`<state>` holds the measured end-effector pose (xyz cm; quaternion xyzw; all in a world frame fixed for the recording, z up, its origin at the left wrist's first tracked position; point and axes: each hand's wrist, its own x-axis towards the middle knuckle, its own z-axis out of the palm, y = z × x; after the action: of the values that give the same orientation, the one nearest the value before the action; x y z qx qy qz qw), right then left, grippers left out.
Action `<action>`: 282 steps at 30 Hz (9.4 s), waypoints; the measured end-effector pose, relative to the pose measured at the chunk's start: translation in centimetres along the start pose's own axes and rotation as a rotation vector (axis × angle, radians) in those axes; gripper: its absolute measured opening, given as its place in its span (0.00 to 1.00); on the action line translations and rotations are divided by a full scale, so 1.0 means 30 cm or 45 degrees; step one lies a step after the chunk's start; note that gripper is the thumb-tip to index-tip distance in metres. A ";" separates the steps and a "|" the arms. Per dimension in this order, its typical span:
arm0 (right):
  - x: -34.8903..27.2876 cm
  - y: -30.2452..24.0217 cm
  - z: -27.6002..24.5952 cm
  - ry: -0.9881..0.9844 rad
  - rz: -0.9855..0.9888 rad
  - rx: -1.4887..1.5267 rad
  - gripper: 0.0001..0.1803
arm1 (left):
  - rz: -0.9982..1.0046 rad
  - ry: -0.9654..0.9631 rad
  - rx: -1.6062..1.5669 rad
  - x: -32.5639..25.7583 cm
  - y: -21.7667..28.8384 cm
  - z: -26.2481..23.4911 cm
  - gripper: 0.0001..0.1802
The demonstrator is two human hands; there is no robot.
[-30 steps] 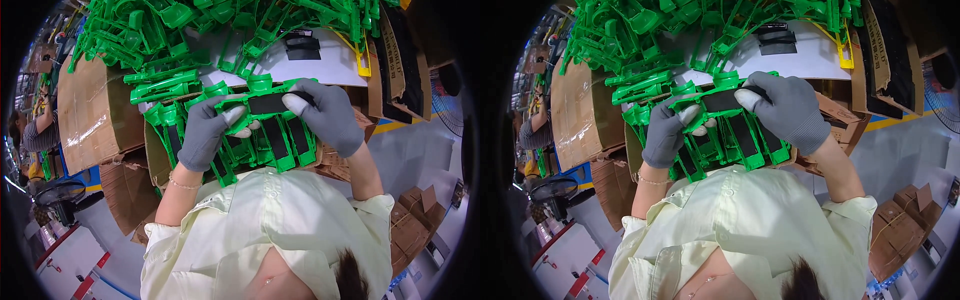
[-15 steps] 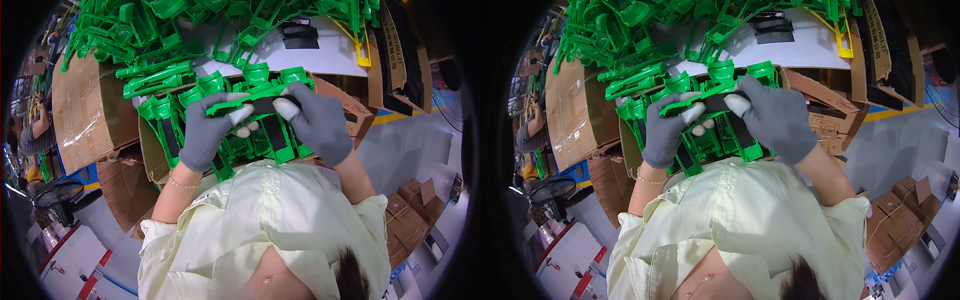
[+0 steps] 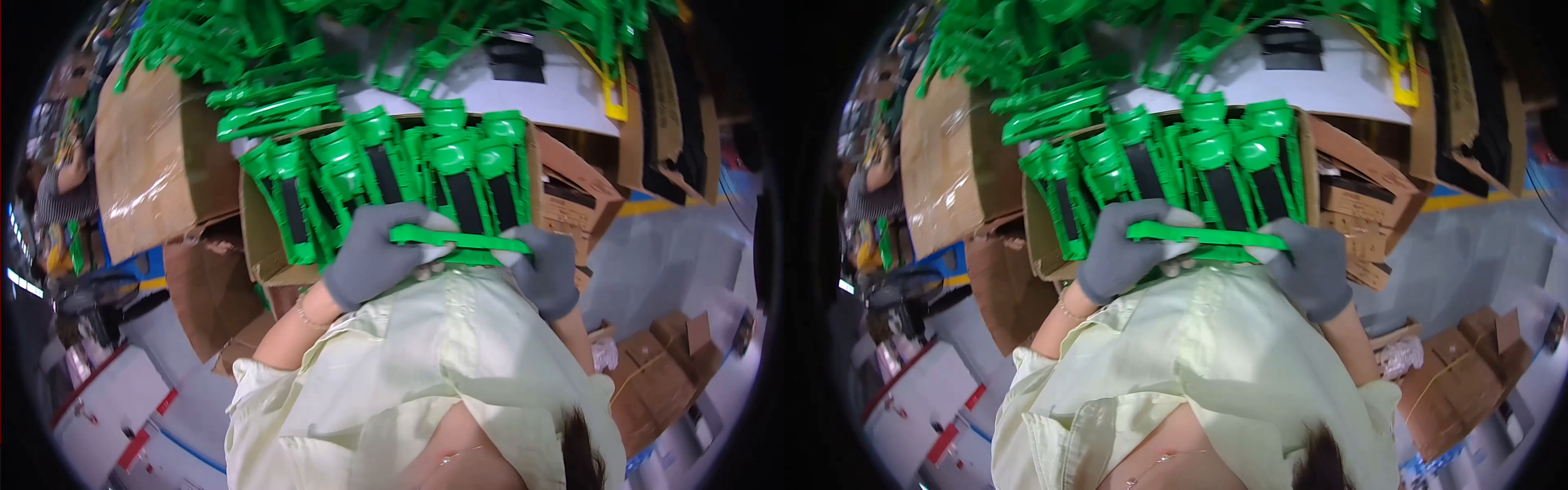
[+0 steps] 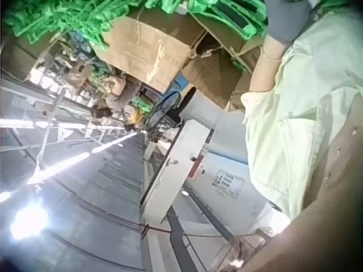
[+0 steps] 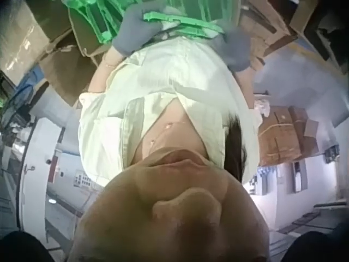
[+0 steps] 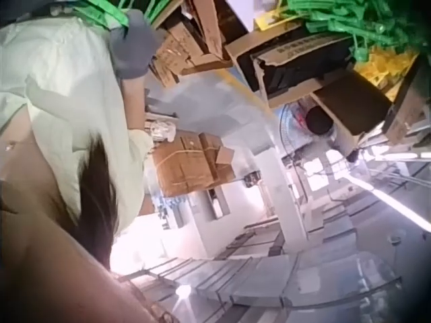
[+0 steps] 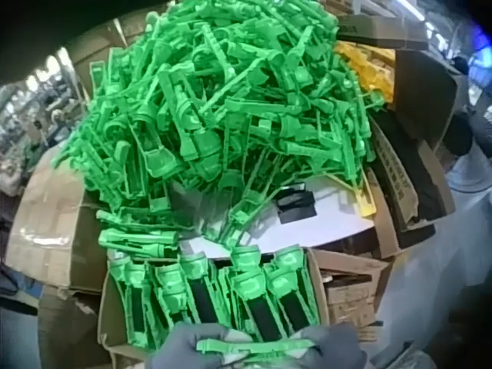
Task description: Manually assembling green plastic light fixture components by attaching black strips and placing them into a box.
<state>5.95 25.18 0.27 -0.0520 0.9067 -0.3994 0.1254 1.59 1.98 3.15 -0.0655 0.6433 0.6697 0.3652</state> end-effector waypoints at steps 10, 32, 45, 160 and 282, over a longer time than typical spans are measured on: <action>0.043 -0.061 0.026 -0.029 -0.339 0.017 0.17 | 0.270 0.340 -0.095 -0.061 0.069 -0.058 0.21; 0.244 0.021 -0.075 0.215 -0.017 0.407 0.20 | 0.550 1.090 1.472 0.075 0.182 -0.627 0.10; 0.483 0.202 -0.227 0.428 0.115 -0.173 0.13 | 0.438 0.497 2.356 0.531 0.137 -0.382 0.11; 0.689 0.331 -0.249 0.296 -0.253 -0.700 0.15 | 0.647 0.516 2.322 0.203 0.254 -0.581 0.16; 0.397 0.138 -0.184 0.416 0.117 0.412 0.17 | 0.522 0.363 0.554 0.075 0.251 -0.677 0.19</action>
<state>-6.98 29.58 -1.41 0.0753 0.8405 -0.5365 0.0017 -12.12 -14.85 4.70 0.0516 0.8157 0.5603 0.1346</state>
